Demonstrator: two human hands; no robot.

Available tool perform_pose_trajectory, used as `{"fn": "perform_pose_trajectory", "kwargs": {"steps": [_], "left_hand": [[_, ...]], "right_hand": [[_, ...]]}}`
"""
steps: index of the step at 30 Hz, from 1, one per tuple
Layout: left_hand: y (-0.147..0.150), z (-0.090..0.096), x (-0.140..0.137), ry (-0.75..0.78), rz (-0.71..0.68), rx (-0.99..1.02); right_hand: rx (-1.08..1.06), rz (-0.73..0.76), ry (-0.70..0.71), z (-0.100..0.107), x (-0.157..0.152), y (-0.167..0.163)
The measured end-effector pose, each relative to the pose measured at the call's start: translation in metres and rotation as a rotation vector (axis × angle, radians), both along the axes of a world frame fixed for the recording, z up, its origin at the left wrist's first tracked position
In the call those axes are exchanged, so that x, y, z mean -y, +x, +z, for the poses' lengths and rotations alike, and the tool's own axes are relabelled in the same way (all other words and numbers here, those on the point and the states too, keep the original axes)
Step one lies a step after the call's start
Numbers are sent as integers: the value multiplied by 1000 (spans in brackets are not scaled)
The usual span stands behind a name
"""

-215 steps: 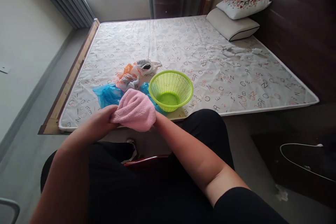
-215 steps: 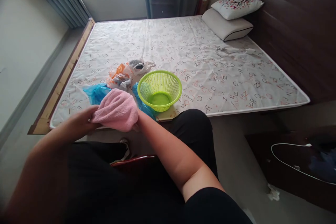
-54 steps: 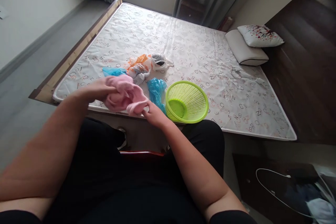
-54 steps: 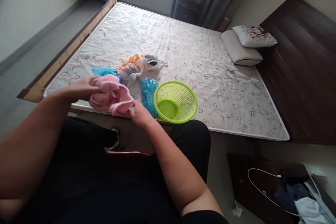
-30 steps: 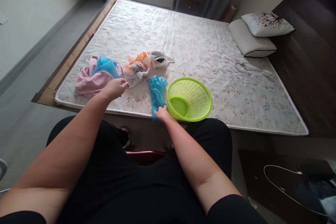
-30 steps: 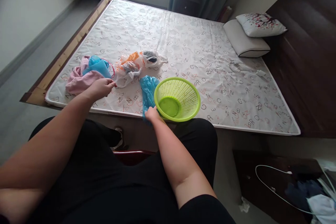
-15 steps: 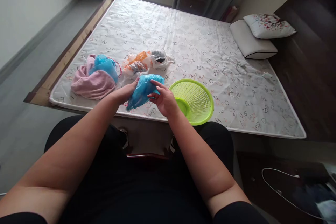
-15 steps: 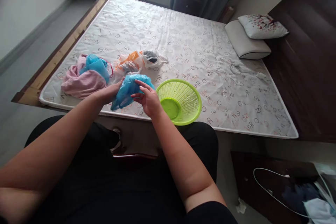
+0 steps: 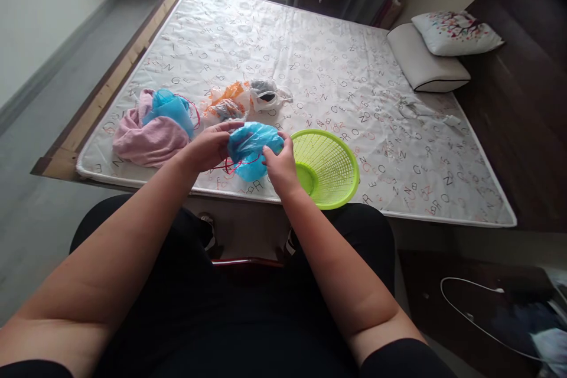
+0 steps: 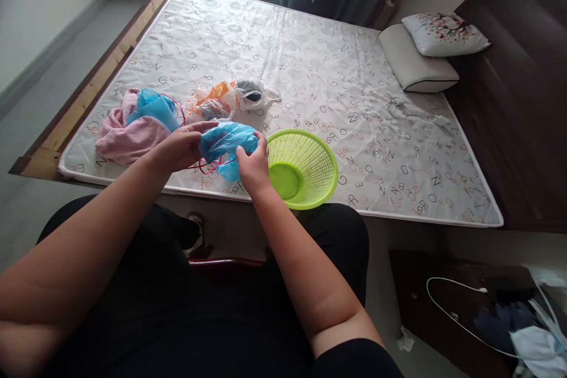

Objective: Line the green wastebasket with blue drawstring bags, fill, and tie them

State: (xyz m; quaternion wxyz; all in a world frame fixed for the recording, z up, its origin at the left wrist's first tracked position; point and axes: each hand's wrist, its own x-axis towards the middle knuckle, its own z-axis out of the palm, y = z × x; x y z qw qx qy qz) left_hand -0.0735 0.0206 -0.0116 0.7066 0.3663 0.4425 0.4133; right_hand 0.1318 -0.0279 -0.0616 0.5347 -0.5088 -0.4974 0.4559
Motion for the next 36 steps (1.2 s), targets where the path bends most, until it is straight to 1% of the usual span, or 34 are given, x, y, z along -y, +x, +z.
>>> {"fn": "perform_pose_trajectory", "kwargs": {"steps": [3, 6, 9, 11, 13, 16, 19, 21, 24, 28, 30, 32, 34, 36], "left_hand": [[7, -3, 4, 53, -20, -16], [18, -8, 8, 142, 53, 47], [25, -11, 9, 190, 73, 37], [26, -12, 10, 235, 65, -27], [26, -12, 11, 312, 87, -103], [24, -10, 12, 446, 142, -220], [21, -9, 13, 542, 148, -340], [21, -10, 14, 534, 145, -360], [22, -11, 15, 441, 124, -307], [23, -6, 19, 355, 86, -243], [23, -2, 20, 331, 75, -223], [22, 1, 21, 284, 83, -215], [21, 3, 21, 239, 99, -224], [18, 1, 19, 230, 99, -249]], "right_hand": [[15, -116, 44, 8, 5, -3], [43, -146, 118, 19, 10, -6], [162, -111, 136, 22, 12, -7], [264, -72, 110, 20, 13, -7], [342, -40, 100, 18, 13, -8], [382, -5, 151, 20, 16, -11], [422, 12, 202, 24, 18, -13], [477, 22, 208, 25, 18, -13], [542, 51, 196, 25, 14, -9], [531, 66, 192, 26, 8, -4], [455, 47, 203, 28, 7, -2], [333, 10, 192, 30, 7, -2], [175, -42, 118, 32, 7, -2], [-6, -75, -3, 32, 5, -3]]}}
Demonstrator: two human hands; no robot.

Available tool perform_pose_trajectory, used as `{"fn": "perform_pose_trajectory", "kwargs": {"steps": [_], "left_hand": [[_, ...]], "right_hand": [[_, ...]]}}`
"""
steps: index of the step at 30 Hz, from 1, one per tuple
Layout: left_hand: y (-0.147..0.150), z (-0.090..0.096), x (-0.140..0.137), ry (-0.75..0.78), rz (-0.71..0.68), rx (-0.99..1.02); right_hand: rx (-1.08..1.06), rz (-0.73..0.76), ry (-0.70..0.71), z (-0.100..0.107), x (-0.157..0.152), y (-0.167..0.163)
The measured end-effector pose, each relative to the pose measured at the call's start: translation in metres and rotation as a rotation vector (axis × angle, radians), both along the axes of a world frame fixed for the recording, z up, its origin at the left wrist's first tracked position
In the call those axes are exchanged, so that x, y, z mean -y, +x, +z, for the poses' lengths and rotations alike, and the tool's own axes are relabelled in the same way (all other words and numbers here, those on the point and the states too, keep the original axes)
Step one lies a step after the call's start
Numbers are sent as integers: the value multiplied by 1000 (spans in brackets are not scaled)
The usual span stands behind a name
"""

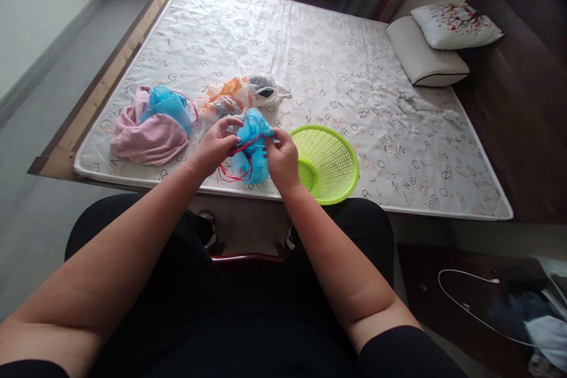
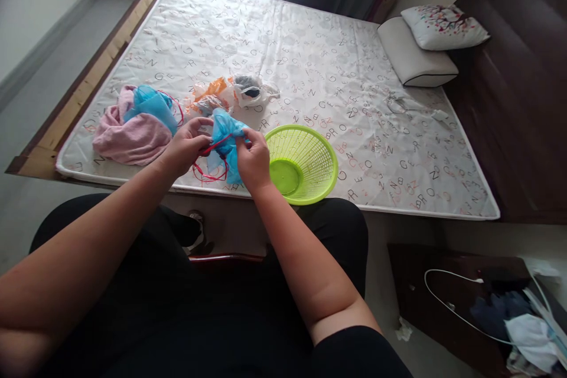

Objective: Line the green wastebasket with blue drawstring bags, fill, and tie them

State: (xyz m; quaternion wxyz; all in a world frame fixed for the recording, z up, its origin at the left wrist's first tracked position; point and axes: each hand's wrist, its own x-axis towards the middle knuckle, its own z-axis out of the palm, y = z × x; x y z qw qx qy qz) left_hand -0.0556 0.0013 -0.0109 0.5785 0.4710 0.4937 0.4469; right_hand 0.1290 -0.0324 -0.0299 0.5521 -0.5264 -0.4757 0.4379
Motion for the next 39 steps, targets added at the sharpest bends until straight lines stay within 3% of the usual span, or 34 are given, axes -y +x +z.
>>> {"fn": "perform_pose_trajectory", "kwargs": {"steps": [5, 10, 17, 26, 33, 39], "left_hand": [[-7, -9, -4, 16, -73, -137], [-5, -10, -3, 92, -79, -189], [-7, -16, 0, 288, -13, -316], [-4, -15, -3, 168, -38, -125], [-8, -8, -3, 202, 87, -305], [-22, -4, -11, 229, 221, -456]], "right_hand": [[-402, -40, -165, -2, -10, 1], [-583, -4, -232, 0, -13, 5], [-546, 162, -288, 6, -9, 3], [-379, 330, -200, 11, 0, -6], [-266, 153, -234, -11, -8, -6], [-295, -40, -275, -11, -14, 6]]}}
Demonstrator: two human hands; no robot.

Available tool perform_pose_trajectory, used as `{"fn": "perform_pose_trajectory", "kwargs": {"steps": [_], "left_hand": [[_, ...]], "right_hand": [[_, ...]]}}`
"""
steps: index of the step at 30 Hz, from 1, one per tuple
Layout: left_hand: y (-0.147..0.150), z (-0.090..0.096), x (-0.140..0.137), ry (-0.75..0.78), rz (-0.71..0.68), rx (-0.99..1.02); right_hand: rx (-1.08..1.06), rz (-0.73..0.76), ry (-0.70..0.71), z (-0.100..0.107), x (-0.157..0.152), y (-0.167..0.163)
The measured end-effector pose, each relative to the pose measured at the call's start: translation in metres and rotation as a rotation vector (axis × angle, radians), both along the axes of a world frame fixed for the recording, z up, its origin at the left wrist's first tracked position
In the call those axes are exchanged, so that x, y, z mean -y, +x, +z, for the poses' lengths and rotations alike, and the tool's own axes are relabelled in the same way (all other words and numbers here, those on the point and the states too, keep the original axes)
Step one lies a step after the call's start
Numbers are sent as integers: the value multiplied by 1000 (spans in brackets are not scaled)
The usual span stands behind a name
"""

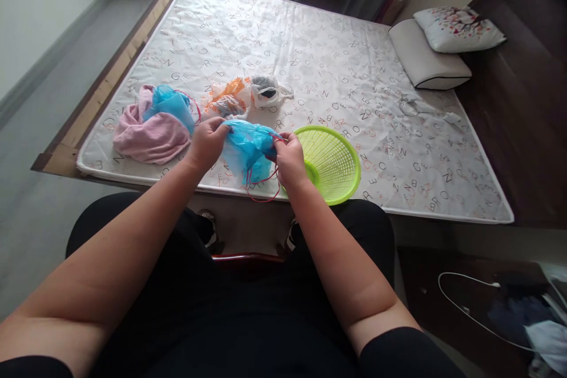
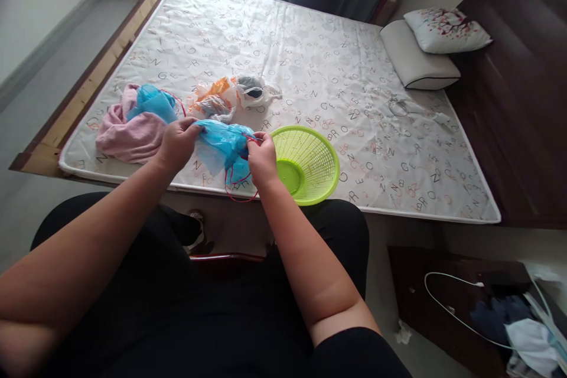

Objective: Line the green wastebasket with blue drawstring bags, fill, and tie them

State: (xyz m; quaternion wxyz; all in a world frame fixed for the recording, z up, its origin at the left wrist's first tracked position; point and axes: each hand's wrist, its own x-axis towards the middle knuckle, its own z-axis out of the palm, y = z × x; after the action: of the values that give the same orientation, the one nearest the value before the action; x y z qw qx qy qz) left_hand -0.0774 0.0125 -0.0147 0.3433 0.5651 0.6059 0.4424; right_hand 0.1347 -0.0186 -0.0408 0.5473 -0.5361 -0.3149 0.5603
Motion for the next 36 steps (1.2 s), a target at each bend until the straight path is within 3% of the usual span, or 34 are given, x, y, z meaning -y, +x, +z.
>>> {"fn": "perform_pose_trajectory", "kwargs": {"steps": [5, 12, 19, 29, 36], "left_hand": [[-10, 3, -7, 47, 99, -81], [-36, -5, -19, 127, 132, -153], [-41, -5, -26, 45, 219, -59], [-58, -9, -33, -74, 247, -154], [-36, 0, -23, -83, 130, -243]], "right_hand": [[36, -45, 68, 5, -2, 7], [35, -41, 137, 15, -5, 19], [-2, -110, 135, 23, -6, 28], [-45, -63, 146, 51, -3, 46], [-33, 79, 142, 58, 3, 39]]}}
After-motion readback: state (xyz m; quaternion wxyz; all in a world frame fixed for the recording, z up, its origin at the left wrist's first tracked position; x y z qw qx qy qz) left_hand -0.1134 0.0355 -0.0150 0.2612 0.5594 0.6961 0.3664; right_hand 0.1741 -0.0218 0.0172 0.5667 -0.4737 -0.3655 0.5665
